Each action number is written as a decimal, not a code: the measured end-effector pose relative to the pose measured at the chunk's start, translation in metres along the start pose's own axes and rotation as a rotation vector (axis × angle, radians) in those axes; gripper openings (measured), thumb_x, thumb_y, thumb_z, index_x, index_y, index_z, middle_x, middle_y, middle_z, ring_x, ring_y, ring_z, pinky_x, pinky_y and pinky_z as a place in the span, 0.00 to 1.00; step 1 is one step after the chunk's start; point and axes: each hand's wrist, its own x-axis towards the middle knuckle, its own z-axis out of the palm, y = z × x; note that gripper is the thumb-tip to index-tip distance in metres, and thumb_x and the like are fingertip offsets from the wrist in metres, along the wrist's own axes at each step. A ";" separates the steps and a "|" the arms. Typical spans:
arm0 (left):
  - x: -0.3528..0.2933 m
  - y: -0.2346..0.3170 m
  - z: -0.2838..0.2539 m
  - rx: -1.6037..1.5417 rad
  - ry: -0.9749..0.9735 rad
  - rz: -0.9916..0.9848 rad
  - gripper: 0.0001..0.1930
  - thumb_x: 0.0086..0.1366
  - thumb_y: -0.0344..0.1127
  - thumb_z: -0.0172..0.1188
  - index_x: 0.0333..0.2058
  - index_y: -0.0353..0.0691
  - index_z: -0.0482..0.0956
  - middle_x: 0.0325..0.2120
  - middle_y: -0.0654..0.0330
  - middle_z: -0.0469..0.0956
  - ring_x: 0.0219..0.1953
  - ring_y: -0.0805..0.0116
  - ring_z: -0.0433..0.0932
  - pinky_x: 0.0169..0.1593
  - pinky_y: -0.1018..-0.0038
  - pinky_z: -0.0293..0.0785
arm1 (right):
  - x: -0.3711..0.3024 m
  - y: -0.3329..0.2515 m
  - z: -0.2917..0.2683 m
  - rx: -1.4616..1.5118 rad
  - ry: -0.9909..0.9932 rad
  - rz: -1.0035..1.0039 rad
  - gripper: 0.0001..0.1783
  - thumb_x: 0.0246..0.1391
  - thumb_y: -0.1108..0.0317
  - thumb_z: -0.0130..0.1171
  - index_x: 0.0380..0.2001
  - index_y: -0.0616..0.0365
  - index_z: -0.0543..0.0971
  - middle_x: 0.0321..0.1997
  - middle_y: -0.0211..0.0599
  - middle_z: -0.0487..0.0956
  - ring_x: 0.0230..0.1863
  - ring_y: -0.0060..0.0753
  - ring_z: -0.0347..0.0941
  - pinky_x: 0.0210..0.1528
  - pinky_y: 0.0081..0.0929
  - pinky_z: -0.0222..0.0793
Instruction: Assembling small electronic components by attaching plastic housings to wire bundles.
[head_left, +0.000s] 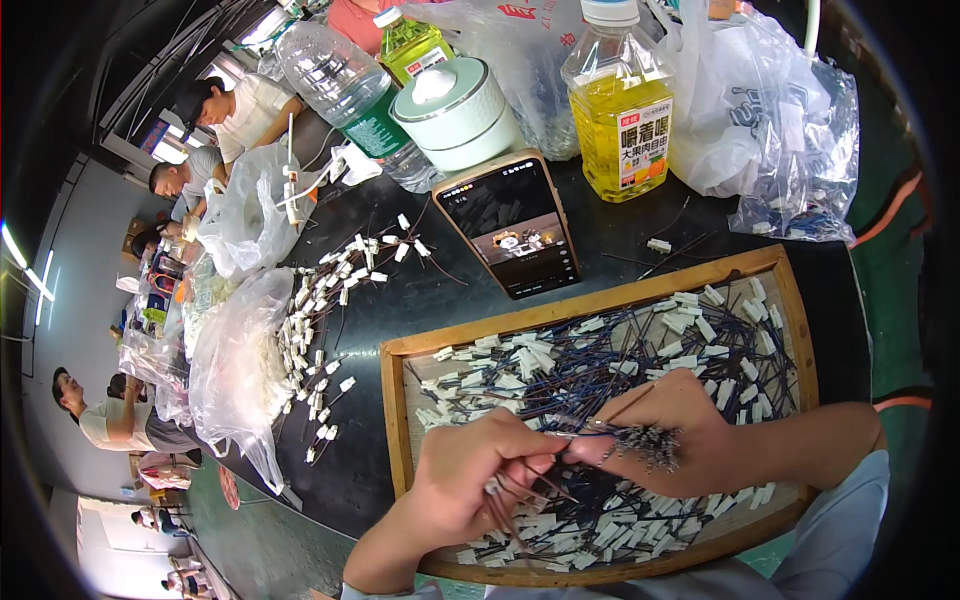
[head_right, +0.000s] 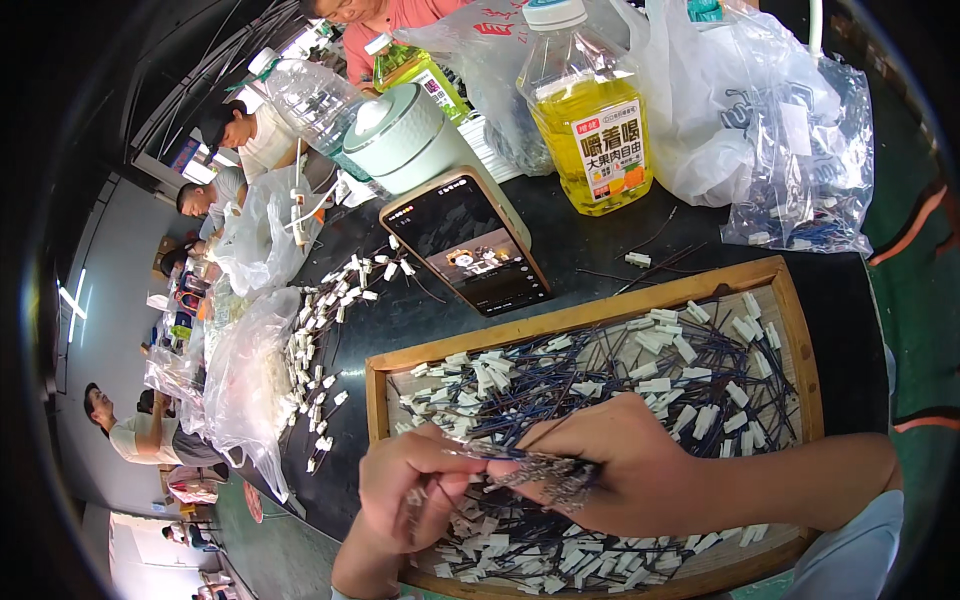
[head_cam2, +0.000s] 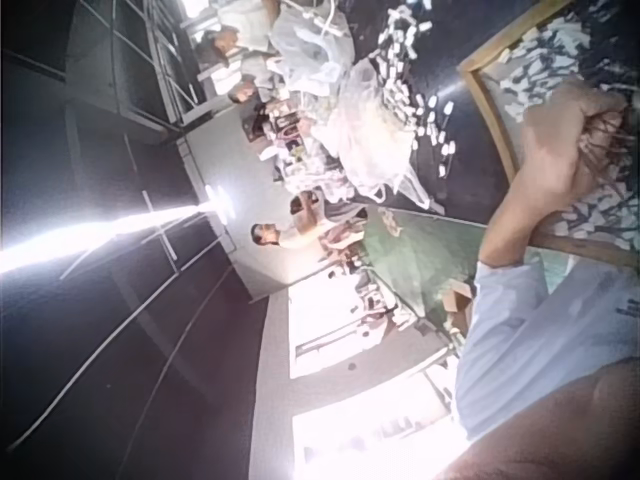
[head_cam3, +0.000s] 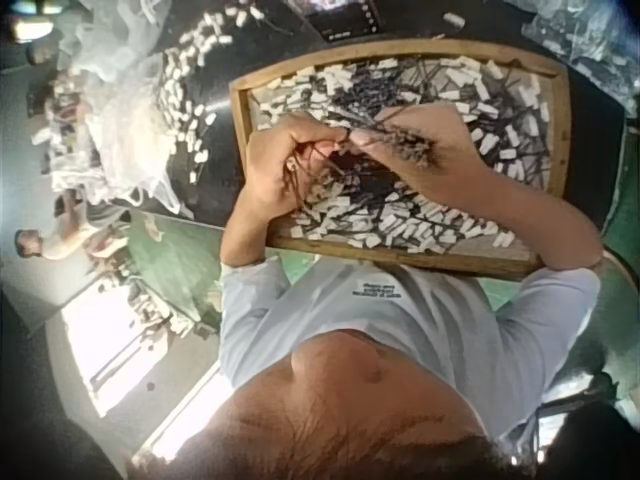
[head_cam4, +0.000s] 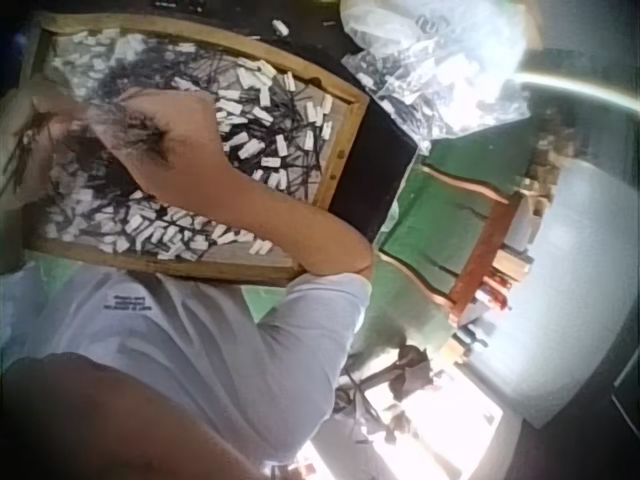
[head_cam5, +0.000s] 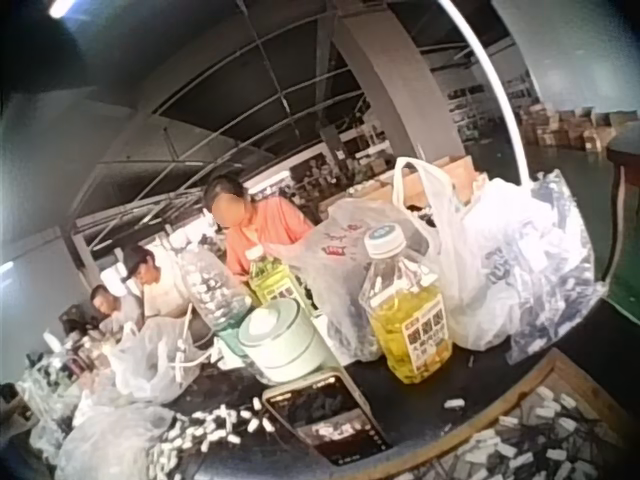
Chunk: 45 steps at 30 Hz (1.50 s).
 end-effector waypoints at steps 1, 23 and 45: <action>-0.002 0.001 -0.003 -0.055 0.073 -0.069 0.06 0.58 0.24 0.58 0.35 0.33 0.76 0.24 0.58 0.77 0.21 0.71 0.75 0.23 0.78 0.70 | 0.000 -0.001 -0.004 0.000 0.001 -0.001 0.09 0.49 0.68 0.64 0.31 0.63 0.79 0.19 0.41 0.74 0.17 0.33 0.67 0.21 0.24 0.62; -0.001 -0.038 -0.026 -1.449 0.402 -0.611 0.15 0.68 0.46 0.38 0.29 0.42 0.66 0.13 0.67 0.58 0.06 0.80 0.50 0.10 0.81 0.44 | -0.001 0.003 -0.006 0.020 0.108 0.090 0.14 0.52 0.69 0.61 0.39 0.61 0.71 0.23 0.33 0.75 0.22 0.15 0.66 0.28 0.18 0.61; 0.003 0.005 -0.012 -0.063 -0.067 -0.118 0.29 0.50 0.23 0.56 0.55 0.35 0.69 0.20 0.58 0.72 0.20 0.65 0.72 0.25 0.75 0.69 | 0.001 -0.008 -0.010 -0.051 -0.087 -0.084 0.13 0.40 0.74 0.67 0.32 0.61 0.78 0.28 0.34 0.81 0.27 0.32 0.79 0.28 0.20 0.72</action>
